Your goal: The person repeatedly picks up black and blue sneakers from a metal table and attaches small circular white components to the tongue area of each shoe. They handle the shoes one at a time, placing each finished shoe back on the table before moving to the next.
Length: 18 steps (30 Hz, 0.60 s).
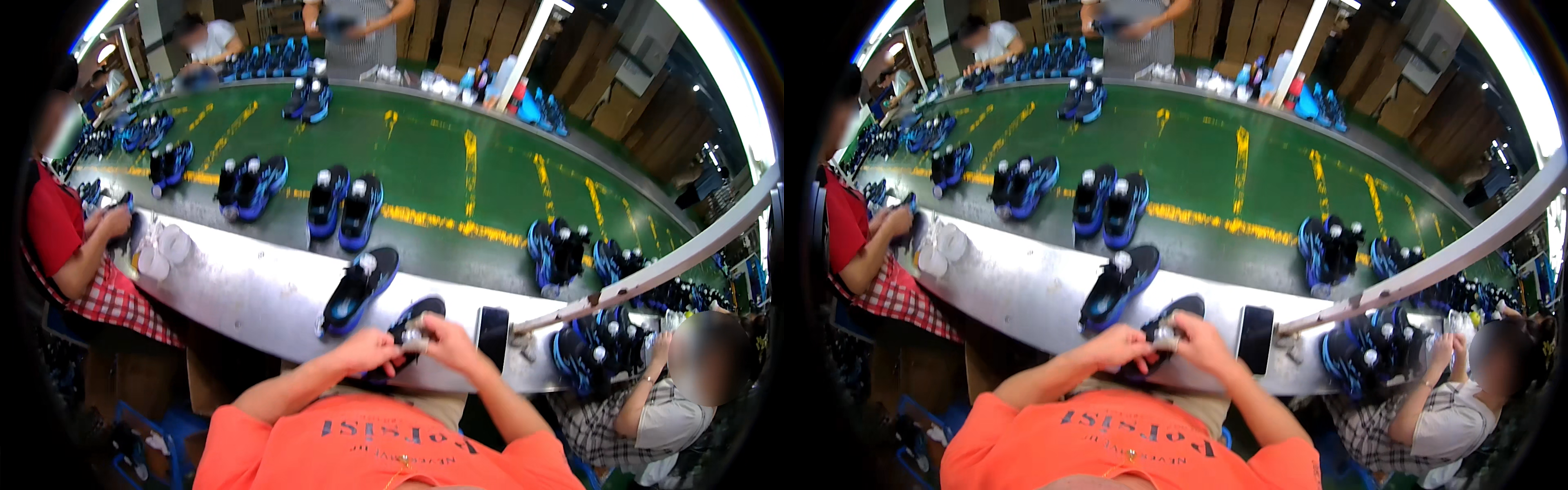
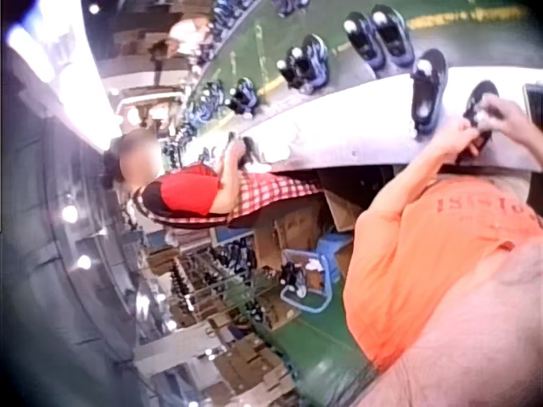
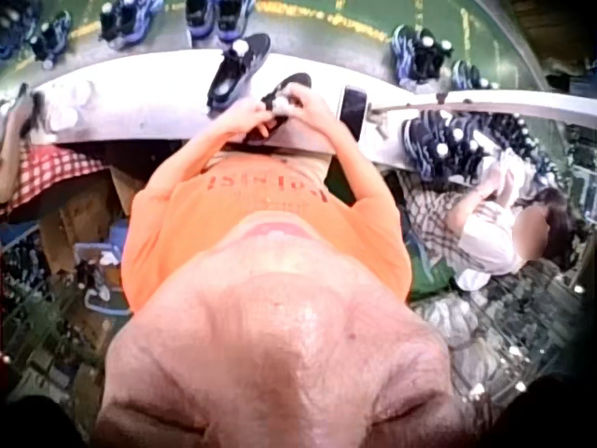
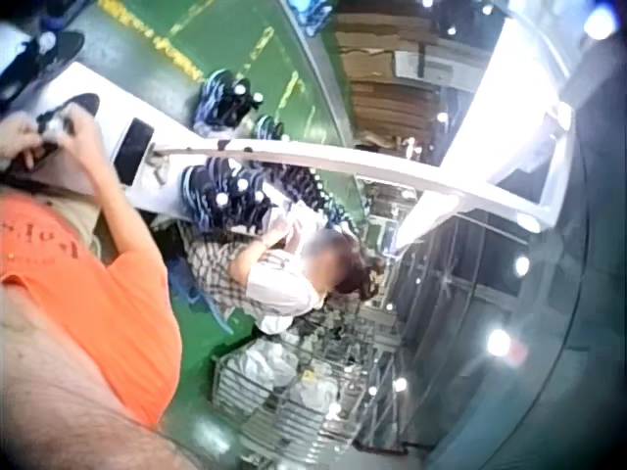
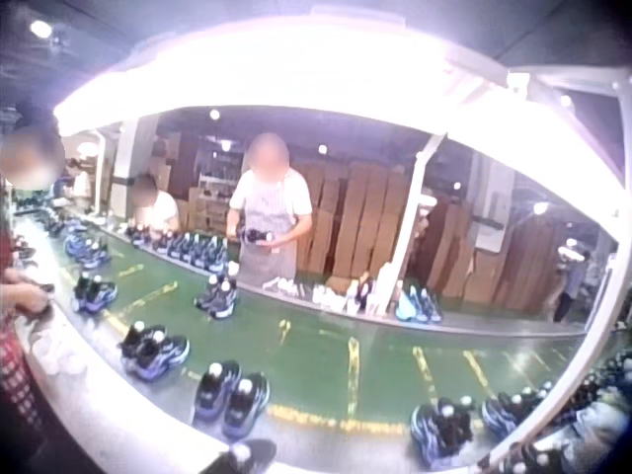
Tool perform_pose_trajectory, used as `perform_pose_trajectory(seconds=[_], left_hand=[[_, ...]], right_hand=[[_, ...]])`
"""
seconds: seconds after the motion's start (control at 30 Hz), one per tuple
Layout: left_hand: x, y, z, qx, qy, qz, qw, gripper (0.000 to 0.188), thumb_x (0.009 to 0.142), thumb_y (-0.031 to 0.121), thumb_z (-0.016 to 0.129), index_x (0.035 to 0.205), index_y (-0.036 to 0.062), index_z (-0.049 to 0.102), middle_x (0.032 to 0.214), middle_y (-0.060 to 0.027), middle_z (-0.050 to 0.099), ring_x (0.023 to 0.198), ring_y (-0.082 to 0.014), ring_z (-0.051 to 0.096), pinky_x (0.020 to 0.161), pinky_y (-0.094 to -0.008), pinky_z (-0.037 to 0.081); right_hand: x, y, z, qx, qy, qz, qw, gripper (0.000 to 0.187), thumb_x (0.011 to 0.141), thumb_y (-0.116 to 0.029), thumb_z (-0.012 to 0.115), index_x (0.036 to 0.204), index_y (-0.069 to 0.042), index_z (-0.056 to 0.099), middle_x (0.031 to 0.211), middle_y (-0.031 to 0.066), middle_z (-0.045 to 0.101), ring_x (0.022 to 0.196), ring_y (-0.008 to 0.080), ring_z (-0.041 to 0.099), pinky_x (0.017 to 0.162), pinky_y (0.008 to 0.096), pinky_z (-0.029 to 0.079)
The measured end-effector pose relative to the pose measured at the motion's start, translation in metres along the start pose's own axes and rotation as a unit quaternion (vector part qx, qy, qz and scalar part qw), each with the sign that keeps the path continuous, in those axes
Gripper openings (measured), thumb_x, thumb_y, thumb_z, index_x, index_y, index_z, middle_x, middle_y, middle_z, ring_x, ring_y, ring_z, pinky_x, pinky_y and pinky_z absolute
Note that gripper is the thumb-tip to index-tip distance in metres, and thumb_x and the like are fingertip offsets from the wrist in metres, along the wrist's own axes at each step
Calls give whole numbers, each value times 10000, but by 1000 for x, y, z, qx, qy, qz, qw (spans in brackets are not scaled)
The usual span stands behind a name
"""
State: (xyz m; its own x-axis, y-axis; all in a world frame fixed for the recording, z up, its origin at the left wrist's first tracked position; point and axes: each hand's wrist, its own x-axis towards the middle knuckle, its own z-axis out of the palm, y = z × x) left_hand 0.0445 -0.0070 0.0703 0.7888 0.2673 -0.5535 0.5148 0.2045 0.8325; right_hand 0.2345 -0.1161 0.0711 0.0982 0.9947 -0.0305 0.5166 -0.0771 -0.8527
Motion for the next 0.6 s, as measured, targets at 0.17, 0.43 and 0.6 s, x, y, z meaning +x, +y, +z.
perform_pose_trajectory(seconds=[0.17, 0.43, 0.6], left_hand=[[2, 1, 11, 21, 34, 10, 999, 231, 960, 193, 580, 907, -4, 688, 853, -53, 723, 680, -122, 696, 460, -253, 435], [-38, 5, -17, 48, 185, 142, 971, 185, 904, 153, 598, 950, 19, 717, 861, -68, 720, 669, -140, 641, 656, -291, 505], [-3, -18, -86, 225, 449, 220, 836, 269, 891, 128, 615, 1138, 36, 667, 1038, -148, 690, 862, -263, 657, 764, -347, 509]], right_hand=[[-6, -3, 3, 88, -19, 28, 996, 360, 835, -110, 721, 1185, -86, 642, 882, 98, 617, 788, 176, 590, 746, 300, 492], [31, -16, -35, 2, -65, 9, 998, 375, 853, -203, 715, 1211, -106, 654, 994, 117, 638, 914, 224, 617, 816, 333, 495], [110, -9, -32, 4, -58, -116, 992, 651, 816, 13, 560, 1441, -138, 459, 1310, 128, 536, 1191, 246, 523, 1024, 343, 413]])
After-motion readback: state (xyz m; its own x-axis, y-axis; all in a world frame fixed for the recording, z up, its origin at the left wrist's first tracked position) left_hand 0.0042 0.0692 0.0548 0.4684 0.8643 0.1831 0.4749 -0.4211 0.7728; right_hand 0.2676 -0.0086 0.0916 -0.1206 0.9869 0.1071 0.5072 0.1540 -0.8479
